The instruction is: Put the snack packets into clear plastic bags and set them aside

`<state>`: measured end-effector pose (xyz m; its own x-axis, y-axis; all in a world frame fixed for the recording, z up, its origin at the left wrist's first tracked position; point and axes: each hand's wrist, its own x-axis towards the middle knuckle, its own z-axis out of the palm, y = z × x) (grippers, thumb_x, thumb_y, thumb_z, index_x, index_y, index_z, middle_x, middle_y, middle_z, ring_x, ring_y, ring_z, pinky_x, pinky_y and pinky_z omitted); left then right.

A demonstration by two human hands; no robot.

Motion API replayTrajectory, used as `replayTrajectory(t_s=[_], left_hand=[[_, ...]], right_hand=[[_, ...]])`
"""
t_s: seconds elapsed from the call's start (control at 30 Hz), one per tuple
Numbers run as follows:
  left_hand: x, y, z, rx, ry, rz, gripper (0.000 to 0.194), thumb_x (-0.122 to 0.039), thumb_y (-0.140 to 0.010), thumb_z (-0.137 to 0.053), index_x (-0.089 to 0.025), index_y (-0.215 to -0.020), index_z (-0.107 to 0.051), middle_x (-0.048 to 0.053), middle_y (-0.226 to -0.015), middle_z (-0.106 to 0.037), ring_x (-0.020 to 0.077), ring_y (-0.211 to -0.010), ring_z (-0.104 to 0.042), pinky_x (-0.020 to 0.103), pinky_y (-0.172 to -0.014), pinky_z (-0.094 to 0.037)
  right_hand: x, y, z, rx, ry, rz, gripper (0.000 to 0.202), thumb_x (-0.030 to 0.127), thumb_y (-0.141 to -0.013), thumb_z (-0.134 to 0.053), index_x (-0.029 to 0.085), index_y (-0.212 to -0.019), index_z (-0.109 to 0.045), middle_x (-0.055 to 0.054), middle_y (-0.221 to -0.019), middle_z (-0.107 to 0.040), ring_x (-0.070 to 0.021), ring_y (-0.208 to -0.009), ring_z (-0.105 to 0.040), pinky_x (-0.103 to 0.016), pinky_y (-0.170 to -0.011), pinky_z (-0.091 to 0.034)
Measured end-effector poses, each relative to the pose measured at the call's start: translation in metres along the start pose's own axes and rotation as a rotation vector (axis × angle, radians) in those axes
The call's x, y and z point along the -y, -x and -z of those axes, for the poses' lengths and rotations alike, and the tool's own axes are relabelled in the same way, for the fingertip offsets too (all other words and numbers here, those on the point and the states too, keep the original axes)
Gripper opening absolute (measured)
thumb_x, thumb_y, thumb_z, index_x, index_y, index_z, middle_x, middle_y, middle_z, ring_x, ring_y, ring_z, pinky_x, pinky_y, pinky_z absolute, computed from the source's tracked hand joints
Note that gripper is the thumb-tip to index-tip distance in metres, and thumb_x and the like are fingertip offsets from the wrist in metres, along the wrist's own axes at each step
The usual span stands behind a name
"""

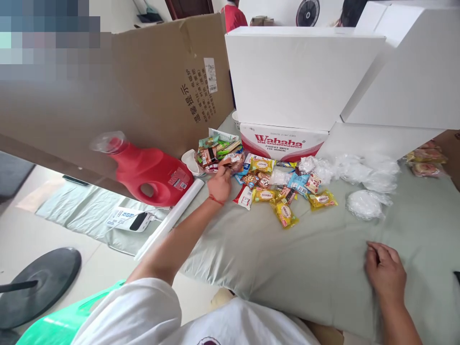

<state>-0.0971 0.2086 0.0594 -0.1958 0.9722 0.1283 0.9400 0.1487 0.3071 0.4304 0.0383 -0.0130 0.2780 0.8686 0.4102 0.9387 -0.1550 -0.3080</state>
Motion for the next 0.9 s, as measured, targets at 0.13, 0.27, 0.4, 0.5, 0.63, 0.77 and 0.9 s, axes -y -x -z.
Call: replayTrajectory(t_s=[0.13,0.27,0.4,0.5,0.63,0.77,0.9], left_hand=[[-0.004,0.053,0.003,-0.17,0.013,-0.214,0.036,-0.028,-0.105,-0.039,-0.02,-0.116,-0.072,0.012,-0.113,-0.071,0.022,-0.095,-0.068,0.03,-0.077,-0.049],[-0.021,0.097,0.025,-0.335,0.226,-0.497,0.022,-0.029,-0.101,-0.056,-0.02,-0.105,-0.076,0.008,-0.092,-0.073,0.0194,-0.085,-0.069,0.029,-0.078,-0.054],[-0.059,0.108,0.053,-0.29,0.726,-0.414,0.016,-0.033,-0.091,-0.074,-0.022,-0.102,-0.076,0.006,-0.099,-0.072,0.0153,-0.081,-0.067,0.026,-0.071,-0.054],[-0.093,0.092,0.059,-0.082,1.282,-0.116,0.027,-0.042,-0.082,-0.082,-0.021,-0.097,-0.074,0.001,-0.088,-0.066,0.0082,-0.061,-0.055,0.022,-0.057,-0.047],[-0.131,0.059,0.051,0.173,1.843,0.209,0.034,-0.039,-0.078,-0.087,-0.016,-0.073,-0.061,-0.009,-0.056,-0.043,0.003,-0.047,-0.032,0.017,-0.047,-0.033],[-0.152,0.038,0.048,0.3,2.087,0.539,0.041,-0.019,-0.09,-0.074,-0.017,-0.061,-0.045,-0.01,-0.049,-0.033,0.0029,-0.042,-0.026,0.016,-0.044,-0.027],[-0.162,0.038,0.052,0.326,2.179,0.626,0.042,-0.012,-0.099,-0.056,-0.017,-0.06,-0.042,-0.008,-0.047,-0.032,0.0043,-0.042,-0.029,0.016,-0.048,-0.033]], right_hand=[[-0.003,0.001,-0.003,-0.01,0.013,0.009,0.042,0.041,-0.092,-0.043,0.017,-0.102,-0.076,-0.013,-0.108,-0.071,-0.0287,-0.097,-0.068,-0.042,-0.086,-0.054],[-0.004,0.002,-0.003,-0.02,0.007,0.016,0.041,0.04,-0.092,-0.044,0.016,-0.102,-0.076,-0.013,-0.107,-0.071,-0.0271,-0.095,-0.068,-0.04,-0.085,-0.053],[-0.002,0.002,-0.001,-0.008,0.002,-0.002,0.04,0.039,-0.092,-0.046,0.016,-0.106,-0.076,-0.012,-0.107,-0.071,-0.0258,-0.092,-0.067,-0.038,-0.08,-0.053],[-0.001,0.002,0.0,-0.002,-0.004,-0.014,0.04,0.039,-0.092,-0.047,0.016,-0.107,-0.076,-0.012,-0.107,-0.07,-0.0261,-0.092,-0.067,-0.038,-0.078,-0.052],[-0.001,0.003,-0.001,0.003,-0.03,-0.026,0.041,0.04,-0.092,-0.046,0.015,-0.105,-0.076,-0.012,-0.106,-0.07,-0.0266,-0.092,-0.067,-0.039,-0.079,-0.053],[0.001,-0.002,0.005,0.037,-0.108,-0.063,0.04,0.041,-0.09,-0.047,0.016,-0.101,-0.077,-0.011,-0.104,-0.071,-0.0262,-0.092,-0.067,-0.041,-0.084,-0.053],[0.026,-0.015,0.027,-0.04,-0.254,-0.126,0.037,0.045,-0.091,-0.054,0.018,-0.099,-0.077,-0.011,-0.107,-0.071,-0.0244,-0.091,-0.065,-0.042,-0.089,-0.051]])
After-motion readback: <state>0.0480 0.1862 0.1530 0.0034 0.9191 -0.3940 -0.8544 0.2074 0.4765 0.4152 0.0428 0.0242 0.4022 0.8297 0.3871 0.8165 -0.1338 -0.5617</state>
